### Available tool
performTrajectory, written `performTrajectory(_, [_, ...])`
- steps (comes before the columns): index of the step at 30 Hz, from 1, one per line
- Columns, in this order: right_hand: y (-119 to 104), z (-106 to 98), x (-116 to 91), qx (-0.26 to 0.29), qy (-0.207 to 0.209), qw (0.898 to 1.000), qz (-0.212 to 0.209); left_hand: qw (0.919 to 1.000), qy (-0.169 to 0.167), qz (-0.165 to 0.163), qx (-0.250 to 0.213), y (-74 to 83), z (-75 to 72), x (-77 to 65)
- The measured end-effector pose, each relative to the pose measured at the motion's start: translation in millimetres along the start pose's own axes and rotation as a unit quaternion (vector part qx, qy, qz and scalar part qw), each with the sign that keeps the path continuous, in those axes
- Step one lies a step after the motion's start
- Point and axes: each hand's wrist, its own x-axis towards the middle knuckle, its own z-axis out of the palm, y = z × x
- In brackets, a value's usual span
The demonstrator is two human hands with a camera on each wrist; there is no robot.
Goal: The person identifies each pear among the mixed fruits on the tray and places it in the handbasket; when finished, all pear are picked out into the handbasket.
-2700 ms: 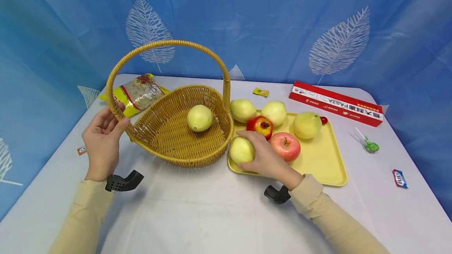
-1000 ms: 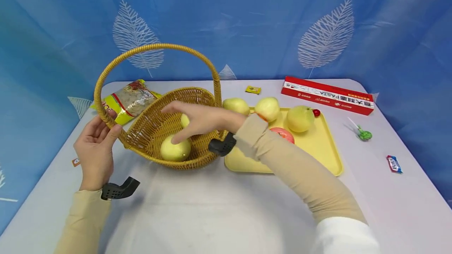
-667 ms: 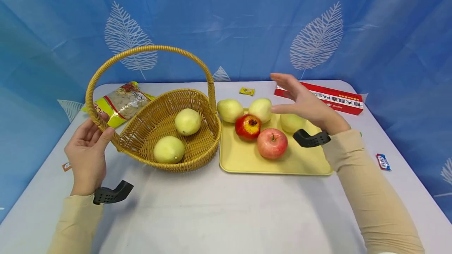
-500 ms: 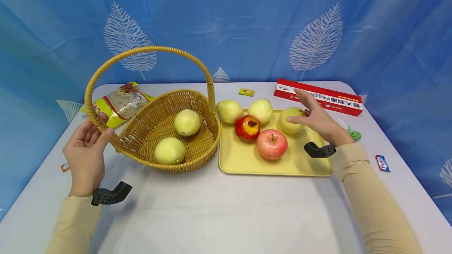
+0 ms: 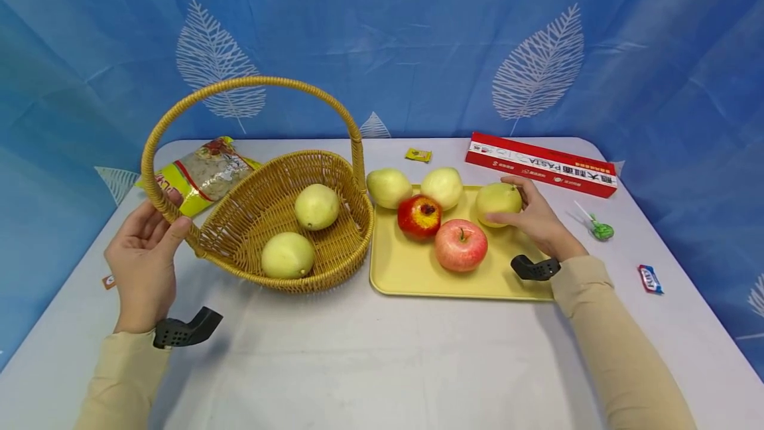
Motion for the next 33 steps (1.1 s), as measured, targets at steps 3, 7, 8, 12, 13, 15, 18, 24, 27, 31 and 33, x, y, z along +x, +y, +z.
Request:
performTrajectory(3, [-6,-4,-5,-0.012,0.012,1.000,0.002,1.0000,-0.001,0.000,0.000,0.1,1.2,0.7])
performTrajectory(7, [-29,-10,-12,-0.019,0.015,0.999,-0.022,1.0000,-0.004,-0.001,0.008,-0.2,3.4,2.2])
performTrajectory(8, [-38,-11,-15,-0.025,0.015,0.999,-0.034,0.9999,-0.004,-0.001,0.010,-0.1,3.9,2.6])
performTrajectory(12, [-77,-6,-23,-0.028,-0.009,0.996,-0.087,0.9998,-0.003,0.000,0.018,-0.1,4.7,4.2])
performTrajectory(13, [-88,-2,-25,-0.024,-0.022,0.994,-0.103,0.9998,-0.002,0.001,0.019,-0.2,4.8,4.5])
performTrajectory(15, [-108,10,-29,-0.005,-0.054,0.990,-0.127,0.9998,0.000,-0.001,0.022,-0.2,4.7,5.1])
performTrajectory(18, [-132,36,-30,0.027,-0.115,0.980,-0.157,0.9996,0.004,-0.004,0.028,0.1,4.3,5.8])
performTrajectory(24, [-156,105,-19,0.054,-0.217,0.956,-0.191,0.9992,0.005,-0.006,0.039,0.1,3.0,5.3])
performTrajectory(27, [-156,135,-8,0.037,-0.235,0.951,-0.199,0.9994,0.002,-0.004,0.034,-0.4,2.5,4.4])
performTrajectory(31, [-152,162,5,-0.030,-0.247,0.952,-0.177,0.9994,0.002,-0.004,0.033,-0.5,1.2,2.7])
performTrajectory(33, [-151,171,10,-0.072,-0.257,0.950,-0.161,0.9993,0.003,-0.006,0.037,-0.1,0.2,2.1])
